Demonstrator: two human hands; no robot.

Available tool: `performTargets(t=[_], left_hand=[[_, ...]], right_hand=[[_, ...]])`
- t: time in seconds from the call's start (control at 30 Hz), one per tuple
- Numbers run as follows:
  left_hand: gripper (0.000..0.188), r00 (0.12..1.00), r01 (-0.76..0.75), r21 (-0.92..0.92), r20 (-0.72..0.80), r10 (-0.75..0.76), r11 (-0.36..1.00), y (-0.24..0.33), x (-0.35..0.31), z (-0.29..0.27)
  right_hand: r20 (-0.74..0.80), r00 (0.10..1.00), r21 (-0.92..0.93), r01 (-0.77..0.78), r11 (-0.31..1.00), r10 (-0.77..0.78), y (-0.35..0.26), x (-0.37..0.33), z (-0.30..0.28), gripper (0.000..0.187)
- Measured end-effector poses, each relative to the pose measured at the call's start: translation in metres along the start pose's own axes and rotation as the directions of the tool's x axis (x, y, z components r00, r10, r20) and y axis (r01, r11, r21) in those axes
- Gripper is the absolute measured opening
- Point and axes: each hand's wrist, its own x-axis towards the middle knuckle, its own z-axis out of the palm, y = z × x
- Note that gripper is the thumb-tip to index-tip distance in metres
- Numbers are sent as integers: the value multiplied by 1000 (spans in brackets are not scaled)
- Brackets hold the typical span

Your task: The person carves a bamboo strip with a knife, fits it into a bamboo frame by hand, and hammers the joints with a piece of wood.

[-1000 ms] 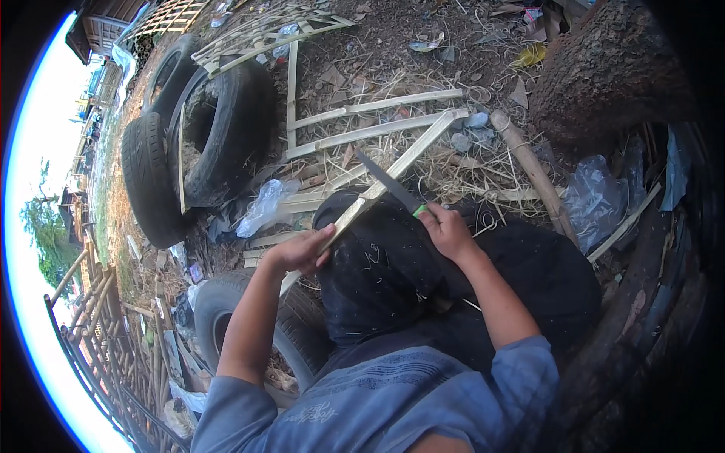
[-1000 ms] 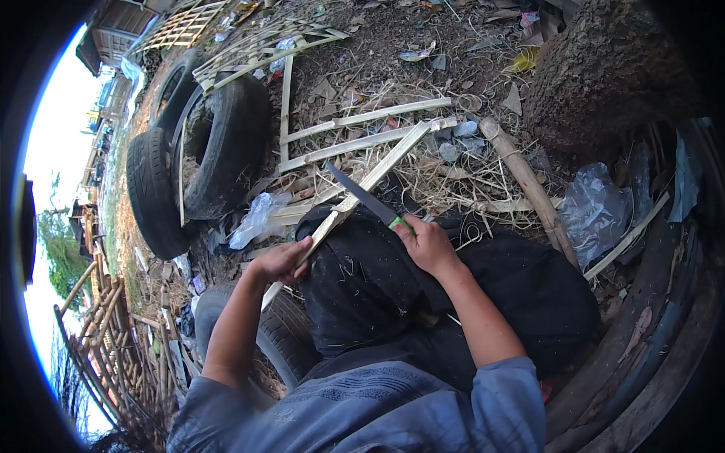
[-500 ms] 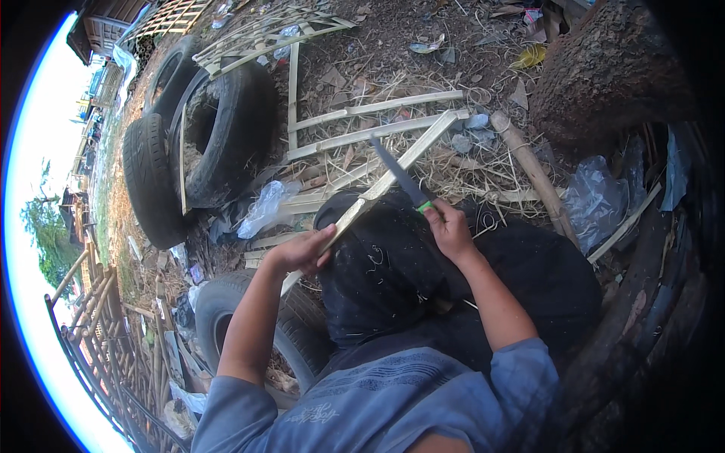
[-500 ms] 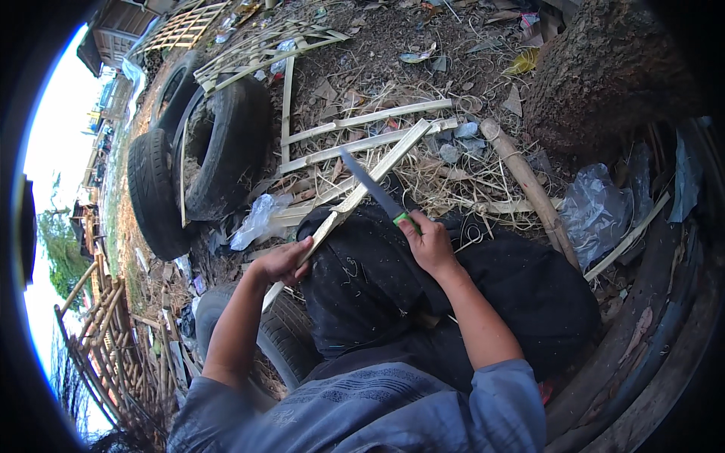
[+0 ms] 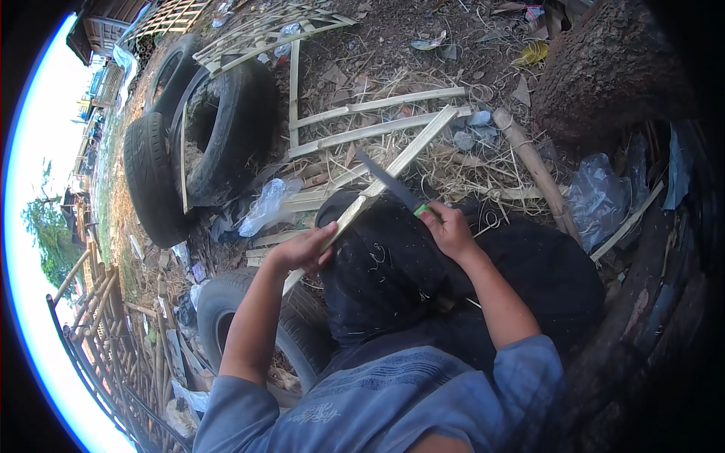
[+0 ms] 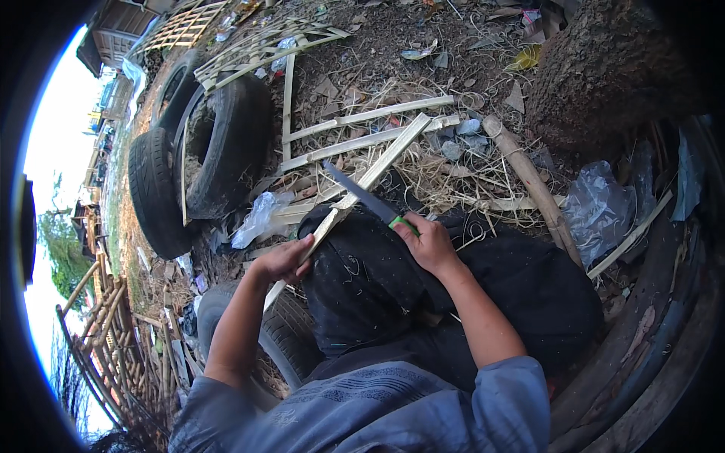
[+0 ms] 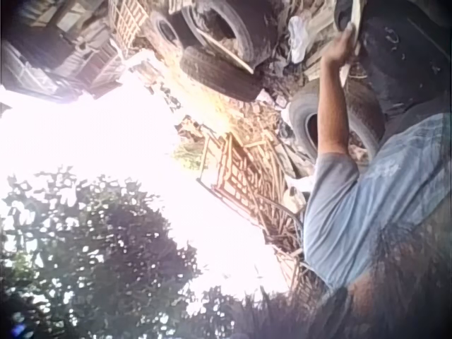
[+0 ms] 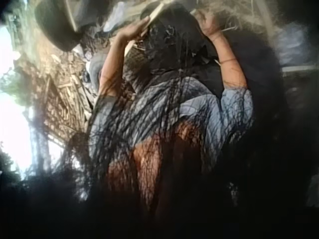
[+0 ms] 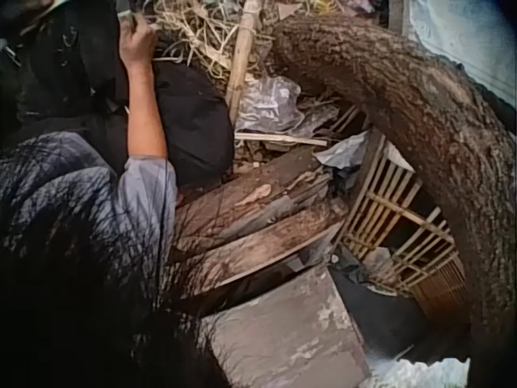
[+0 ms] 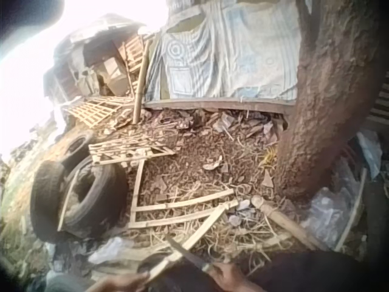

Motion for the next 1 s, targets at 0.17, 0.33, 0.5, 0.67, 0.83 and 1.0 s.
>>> performTargets(t=[0.17, 0.33, 0.5, 0.67, 0.83, 1.0], left_hand=[[77, 999, -6, 20, -44, 7, 1000, -4, 2, 2], [78, 999, -14, 26, -50, 15, 1000, -3, 2, 1], [78, 999, -19, -4, -35, 19, 1000, -4, 3, 2], [77, 999, -25, -44, -49, 23, 999, 0, 1, 6], [78, 993, -68, -34, -98, 64, 997, 5, -5, 14], [77, 969, -170, 22, -179, 171, 985, 5, -9, 25]], right_hand=[[68, 986, 136, -160, 978, 151, -7, 2, -5, 39], [116, 987, 112, -124, 986, 111, -3, 4, -5, 39], [255, 960, 389, -212, 896, 116, 3, 5, -7, 43], [238, 943, 303, -300, 904, 233, -3, 4, -12, 43], [147, 988, 117, -54, 992, 37, 2, 6, -13, 41], [75, 955, 559, -278, 781, 287, 2, 7, -11, 39]])
